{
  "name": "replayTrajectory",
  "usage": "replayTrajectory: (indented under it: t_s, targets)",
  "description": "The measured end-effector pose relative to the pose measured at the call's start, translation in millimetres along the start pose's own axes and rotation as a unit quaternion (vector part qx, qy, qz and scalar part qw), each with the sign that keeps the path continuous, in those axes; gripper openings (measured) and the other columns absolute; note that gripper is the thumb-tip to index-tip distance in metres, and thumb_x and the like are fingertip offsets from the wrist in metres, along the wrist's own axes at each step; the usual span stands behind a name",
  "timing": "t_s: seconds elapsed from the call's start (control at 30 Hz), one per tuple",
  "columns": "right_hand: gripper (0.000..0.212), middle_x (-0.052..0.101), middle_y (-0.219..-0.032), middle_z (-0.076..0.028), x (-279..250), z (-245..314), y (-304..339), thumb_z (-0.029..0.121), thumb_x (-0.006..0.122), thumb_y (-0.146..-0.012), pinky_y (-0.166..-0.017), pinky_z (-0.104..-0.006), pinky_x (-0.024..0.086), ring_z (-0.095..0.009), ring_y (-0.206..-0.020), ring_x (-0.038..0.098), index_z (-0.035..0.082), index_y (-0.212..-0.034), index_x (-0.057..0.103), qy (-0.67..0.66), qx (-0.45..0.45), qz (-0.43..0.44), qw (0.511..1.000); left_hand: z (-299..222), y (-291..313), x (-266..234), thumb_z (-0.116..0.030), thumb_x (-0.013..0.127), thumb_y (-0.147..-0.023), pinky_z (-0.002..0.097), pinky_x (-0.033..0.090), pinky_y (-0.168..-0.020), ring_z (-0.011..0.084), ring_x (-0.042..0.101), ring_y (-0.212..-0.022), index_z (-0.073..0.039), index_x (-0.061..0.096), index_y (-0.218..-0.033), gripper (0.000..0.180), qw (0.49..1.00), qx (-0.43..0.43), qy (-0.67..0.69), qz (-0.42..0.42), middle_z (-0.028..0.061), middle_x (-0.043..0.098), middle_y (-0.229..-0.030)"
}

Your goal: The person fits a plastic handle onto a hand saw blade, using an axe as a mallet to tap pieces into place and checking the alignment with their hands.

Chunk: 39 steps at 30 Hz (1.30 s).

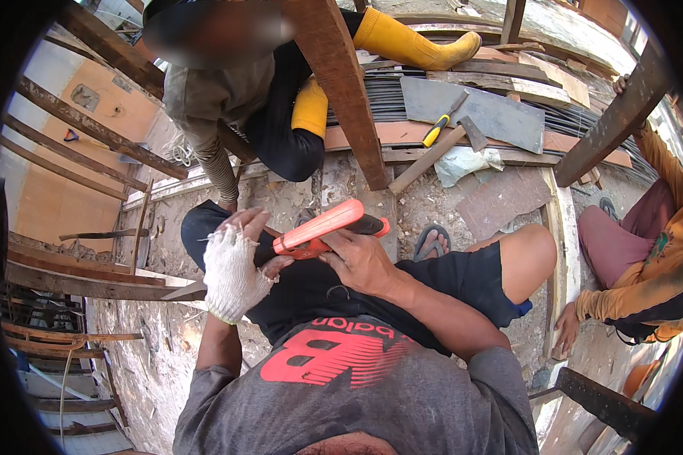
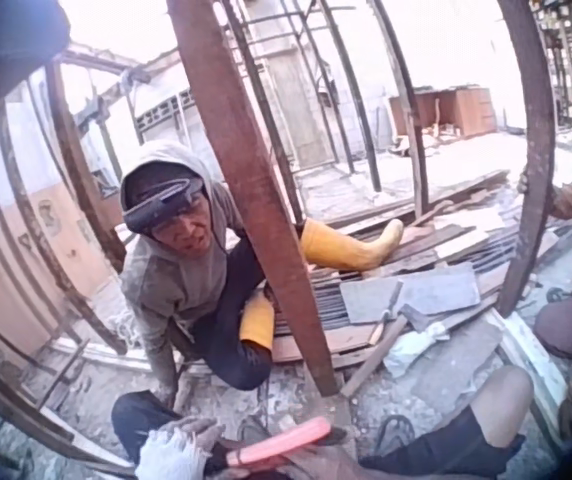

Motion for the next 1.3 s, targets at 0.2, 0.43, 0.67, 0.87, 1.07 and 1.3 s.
replayTrajectory:
  t_s: [0.2, 0.43, 0.67, 0.87, 1.07, 1.3]
  targets:
    - [0.042, 0.066, -0.111, -0.018, 6, -13, 11, -0.003, 0.071, -0.080, -0.085, -0.0438, 0.053, -0.037, -0.100, 0.066, 0.003, -0.121, 0.064, 0.020, -0.026, -0.022, 0.999, 0, -1, 26, -0.030, 0.082, -0.076, 0.0430, 0.048, -0.066, 0.0323, 0.065, -0.071, -0.010, 0.068, -0.100, 0.034, 0.986, -0.033, 0.074, 0.148, 0.0093, 0.067, -0.082]
    - [0.039, 0.067, -0.118, -0.013, 8, -8, 13, 0.006, 0.067, -0.084, -0.102, -0.0490, 0.049, -0.033, -0.111, 0.065, 0.004, -0.123, 0.064, 0.149, -0.114, -0.022, 0.982, -14, 14, 22, -0.019, 0.079, -0.069, 0.0411, 0.044, -0.064, 0.0285, 0.060, -0.071, -0.012, 0.065, -0.098, 0.033, 0.996, 0.058, 0.033, 0.067, 0.0054, 0.059, -0.077]
    - [0.034, 0.068, -0.108, -0.016, 2, 31, 7, 0.004, 0.067, -0.082, -0.084, -0.0418, 0.058, -0.034, -0.098, 0.069, 0.002, -0.116, 0.067, 0.159, -0.196, -0.043, 0.967, 23, 4, 13, -0.026, 0.083, -0.078, 0.0430, 0.048, -0.062, 0.0322, 0.065, -0.070, -0.003, 0.063, -0.091, 0.032, 0.961, -0.146, 0.162, 0.171, 0.0131, 0.063, -0.073]
    - [0.034, 0.067, -0.092, -0.012, -25, 12, 3, 0.004, 0.075, -0.080, -0.068, -0.0321, 0.057, -0.024, -0.077, 0.069, 0.000, -0.112, 0.063, 0.034, -0.025, -0.101, 0.994, 68, 20, 55, -0.039, 0.078, -0.086, 0.0414, 0.051, -0.069, 0.0357, 0.070, -0.079, -0.001, 0.061, -0.101, 0.044, 0.911, -0.168, 0.178, 0.332, 0.0170, 0.069, -0.078]
    - [0.039, 0.070, -0.093, -0.016, 20, -60, 31, 0.011, 0.073, -0.088, -0.074, -0.0317, 0.059, -0.021, -0.078, 0.071, -0.005, -0.119, 0.054, -0.427, 0.436, 0.213, 0.763, 60, 32, 93, -0.031, 0.078, -0.086, 0.0387, 0.050, -0.066, 0.0330, 0.067, -0.074, -0.004, 0.064, -0.117, 0.044, 0.908, -0.074, 0.288, 0.295, 0.0171, 0.066, -0.082]
    - [0.062, 0.066, -0.108, -0.018, 17, -67, 40, 0.029, 0.071, -0.089, -0.070, -0.0320, 0.059, -0.024, -0.083, 0.072, -0.006, -0.134, 0.048, -0.504, 0.436, 0.242, 0.705, 60, 34, 113, -0.036, 0.073, -0.086, 0.0463, 0.050, -0.066, 0.0386, 0.065, -0.075, -0.005, 0.065, -0.088, 0.032, 0.918, -0.056, 0.293, 0.263, 0.0170, 0.063, -0.073]
Point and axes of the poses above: each hand's wrist, its own y-axis away from the middle knuckle, its own x-axis out of the palm, z = x × y, the point moved 5 cm from there along -y, towards the middle knuckle
